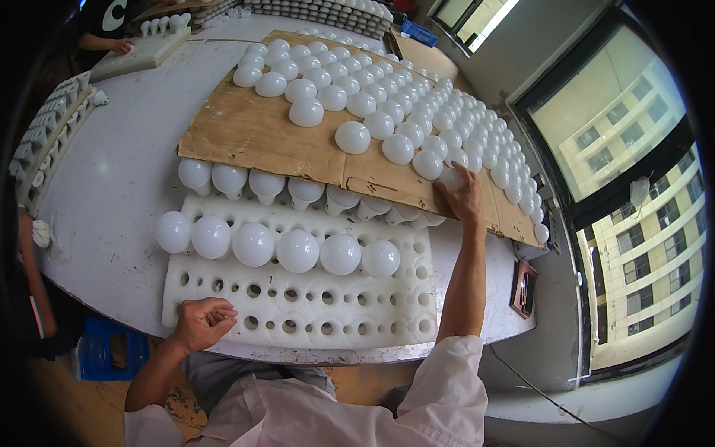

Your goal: The person assembles light bulbs by pressing bulb covers onto bulb bodies by hand and placing the assembled bulbs into slots on a foam tray.

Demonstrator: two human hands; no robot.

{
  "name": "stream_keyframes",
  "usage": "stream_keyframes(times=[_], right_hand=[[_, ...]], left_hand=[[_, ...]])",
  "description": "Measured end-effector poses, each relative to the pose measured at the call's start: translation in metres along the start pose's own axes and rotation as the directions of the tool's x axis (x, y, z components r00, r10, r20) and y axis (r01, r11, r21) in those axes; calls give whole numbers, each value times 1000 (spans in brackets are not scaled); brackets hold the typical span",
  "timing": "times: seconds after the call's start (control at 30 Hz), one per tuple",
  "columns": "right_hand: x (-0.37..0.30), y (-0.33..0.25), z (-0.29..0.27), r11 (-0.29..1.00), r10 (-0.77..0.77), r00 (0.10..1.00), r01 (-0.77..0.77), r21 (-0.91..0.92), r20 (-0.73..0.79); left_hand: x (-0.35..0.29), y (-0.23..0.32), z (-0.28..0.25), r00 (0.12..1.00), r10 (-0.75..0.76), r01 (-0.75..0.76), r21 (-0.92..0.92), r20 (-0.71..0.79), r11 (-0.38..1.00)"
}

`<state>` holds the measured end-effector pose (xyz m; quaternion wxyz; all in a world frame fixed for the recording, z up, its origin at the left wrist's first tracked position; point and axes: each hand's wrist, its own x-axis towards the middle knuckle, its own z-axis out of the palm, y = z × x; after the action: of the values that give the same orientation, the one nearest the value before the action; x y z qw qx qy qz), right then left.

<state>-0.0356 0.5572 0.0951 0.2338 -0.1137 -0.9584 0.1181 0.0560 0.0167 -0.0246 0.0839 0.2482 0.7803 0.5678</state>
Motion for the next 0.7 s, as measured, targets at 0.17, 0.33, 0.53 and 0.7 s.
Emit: stream_keyframes(times=[0.17, 0.33, 0.53, 0.7], right_hand=[[-20, -13, 8, 998, -26, 984, 17, -54, -178], [-78, -16, -6, 801, 244, 927, -27, 597, -285], [-133, -61, 19, 335, 174, 972, 91, 938, -157], [-157, -103, 18, 595, 228, 971, -84, 799, -68]], left_hand=[[-3, -4, 0, 1000, 8, -8, 11, -21, 1000], [3, -2, 0, 999, 48, -48, -54, 1, 997], [-2, 2, -3, 999, -34, 33, -36, -14, 999], [-3, 0, -1, 999, -32, 31, -47, -11, 998]])
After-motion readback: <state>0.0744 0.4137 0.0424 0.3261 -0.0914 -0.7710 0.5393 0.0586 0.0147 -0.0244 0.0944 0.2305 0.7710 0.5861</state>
